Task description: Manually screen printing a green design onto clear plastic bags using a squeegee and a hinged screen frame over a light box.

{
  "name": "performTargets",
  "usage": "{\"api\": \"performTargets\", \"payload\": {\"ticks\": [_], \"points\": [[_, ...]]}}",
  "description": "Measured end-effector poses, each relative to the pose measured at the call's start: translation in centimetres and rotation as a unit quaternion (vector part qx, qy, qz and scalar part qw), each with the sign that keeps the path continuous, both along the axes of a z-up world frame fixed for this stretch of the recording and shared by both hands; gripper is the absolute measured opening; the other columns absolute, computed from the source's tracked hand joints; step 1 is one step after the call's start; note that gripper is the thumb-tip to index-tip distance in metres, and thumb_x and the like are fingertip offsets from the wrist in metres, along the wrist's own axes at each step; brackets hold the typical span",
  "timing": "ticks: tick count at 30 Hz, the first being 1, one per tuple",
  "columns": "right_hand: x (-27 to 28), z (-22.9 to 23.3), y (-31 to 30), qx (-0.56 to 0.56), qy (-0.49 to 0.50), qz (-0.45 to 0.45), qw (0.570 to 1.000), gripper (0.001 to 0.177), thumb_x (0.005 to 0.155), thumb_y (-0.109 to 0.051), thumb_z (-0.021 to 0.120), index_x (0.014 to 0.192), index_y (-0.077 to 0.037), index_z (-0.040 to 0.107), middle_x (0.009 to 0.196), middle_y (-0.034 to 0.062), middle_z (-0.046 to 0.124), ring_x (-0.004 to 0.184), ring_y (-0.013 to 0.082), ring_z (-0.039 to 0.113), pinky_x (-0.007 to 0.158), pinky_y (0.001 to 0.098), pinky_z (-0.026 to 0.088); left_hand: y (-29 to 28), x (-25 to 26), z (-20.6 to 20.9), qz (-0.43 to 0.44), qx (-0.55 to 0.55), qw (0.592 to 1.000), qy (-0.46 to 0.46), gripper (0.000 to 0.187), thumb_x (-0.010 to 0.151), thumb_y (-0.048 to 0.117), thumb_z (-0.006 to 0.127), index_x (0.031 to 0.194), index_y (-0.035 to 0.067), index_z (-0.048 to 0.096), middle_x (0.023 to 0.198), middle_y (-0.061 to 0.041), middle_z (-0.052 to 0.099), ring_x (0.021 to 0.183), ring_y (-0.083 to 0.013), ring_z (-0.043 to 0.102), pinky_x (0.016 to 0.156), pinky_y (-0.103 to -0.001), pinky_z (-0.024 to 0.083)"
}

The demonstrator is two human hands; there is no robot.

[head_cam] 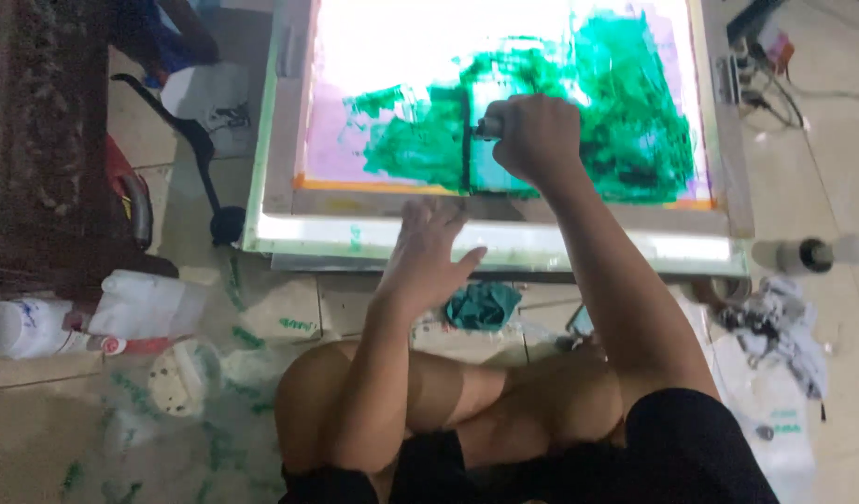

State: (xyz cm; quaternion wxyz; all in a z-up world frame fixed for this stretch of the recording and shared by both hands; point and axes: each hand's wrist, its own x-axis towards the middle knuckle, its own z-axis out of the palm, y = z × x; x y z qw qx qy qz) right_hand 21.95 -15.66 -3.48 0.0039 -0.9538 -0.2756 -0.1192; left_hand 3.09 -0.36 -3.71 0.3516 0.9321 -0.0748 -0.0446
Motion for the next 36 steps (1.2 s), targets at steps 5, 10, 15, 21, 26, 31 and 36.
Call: {"api": "performTargets", "payload": {"ticks": [5, 10, 15, 21, 26, 31, 36], "points": [[4.6, -0.5, 0.9, -0.004, 0.029, -0.012, 1.000, 0.027, 0.073, -0.013, 0.067, 0.083, -0.035, 0.075, 0.073, -0.0022, 0.069, 0.062, 0.0340, 0.065, 0.048, 0.0429, 0.043, -0.3, 0.2, 1.0, -0.004, 0.000, 1.000, 0.023, 0.065, 0.101, 0.045, 0.052, 0.149, 0.002, 0.048, 0.157, -0.017, 0.045, 0.148, -0.0476, 0.028, 0.126, -0.058, 0.006], [8.5, -1.5, 1.5, 0.014, 0.019, -0.016, 1.000, 0.038, 0.069, -0.016, 0.068, 0.092, -0.043, 0.080, 0.080, -0.0028, 0.075, 0.072, 0.0361, 0.070, 0.055, 0.0471, 0.050, -0.3, 0.2, 1.3, -0.001, -0.005, 1.000, 0.016, 0.063, 0.101, 0.043, 0.054, 0.147, 0.000, 0.050, 0.156, -0.017, 0.047, 0.148, -0.0458, 0.030, 0.125, -0.060, 0.007], [11.0, -1.7, 1.5, -0.008, -0.017, -0.020, 1.000, 0.032, 0.072, -0.026, 0.074, 0.098, -0.045, 0.081, 0.080, 0.0001, 0.075, 0.071, 0.0360, 0.072, 0.059, 0.0479, 0.055, -0.7, 0.0, -0.9, 0.003, 0.023, 0.999, -0.041, 0.059, 0.100, 0.041, 0.058, 0.142, 0.000, 0.055, 0.149, -0.018, 0.053, 0.142, -0.0469, 0.037, 0.123, -0.062, 0.013], [6.8, 1.0, 0.3, 0.037, -0.037, -0.008, 0.999, 0.042, 0.069, -0.014, 0.069, 0.098, -0.043, 0.081, 0.085, -0.0032, 0.075, 0.074, 0.0340, 0.070, 0.052, 0.0470, 0.051, -0.4, -0.2, -2.2, 0.007, 0.020, 0.996, -0.088, 0.056, 0.100, 0.040, 0.059, 0.141, 0.002, 0.059, 0.146, -0.017, 0.057, 0.140, -0.0438, 0.041, 0.123, -0.061, 0.015], [1.6, 2.3, -4.1, 0.056, -0.065, 0.002, 0.996, 0.043, 0.070, -0.008, 0.067, 0.101, -0.035, 0.081, 0.087, -0.0044, 0.075, 0.077, 0.0302, 0.073, 0.044, 0.0420, 0.046, -0.8, -0.5, -2.6, 0.022, 0.023, 0.996, -0.089, 0.057, 0.101, 0.040, 0.058, 0.143, 0.002, 0.056, 0.149, -0.017, 0.055, 0.143, -0.0442, 0.038, 0.123, -0.059, 0.017], [-3.2, 0.7, -11.1, 0.020, -0.091, -0.034, 0.995, 0.046, 0.073, -0.012, 0.070, 0.113, -0.034, 0.079, 0.089, 0.0030, 0.073, 0.084, 0.0320, 0.075, 0.068, 0.0477, 0.059, -1.4, -1.9, 0.9, 0.044, 0.052, 0.995, -0.078, 0.053, 0.098, 0.032, 0.063, 0.144, 0.004, 0.059, 0.139, -0.015, 0.062, 0.132, -0.0386, 0.052, 0.125, -0.059, 0.020], [-6.8, 0.0, -14.5, 0.041, -0.022, -0.025, 0.999, 0.052, 0.074, -0.009, 0.069, 0.122, -0.027, 0.077, 0.099, 0.0074, 0.073, 0.094, 0.0359, 0.073, 0.076, 0.0512, 0.059, -2.0, -2.5, 0.9, 0.049, 0.059, 0.993, -0.090, 0.050, 0.100, 0.029, 0.062, 0.143, 0.005, 0.060, 0.136, -0.014, 0.063, 0.128, -0.0375, 0.054, 0.124, -0.059, 0.021]]}}
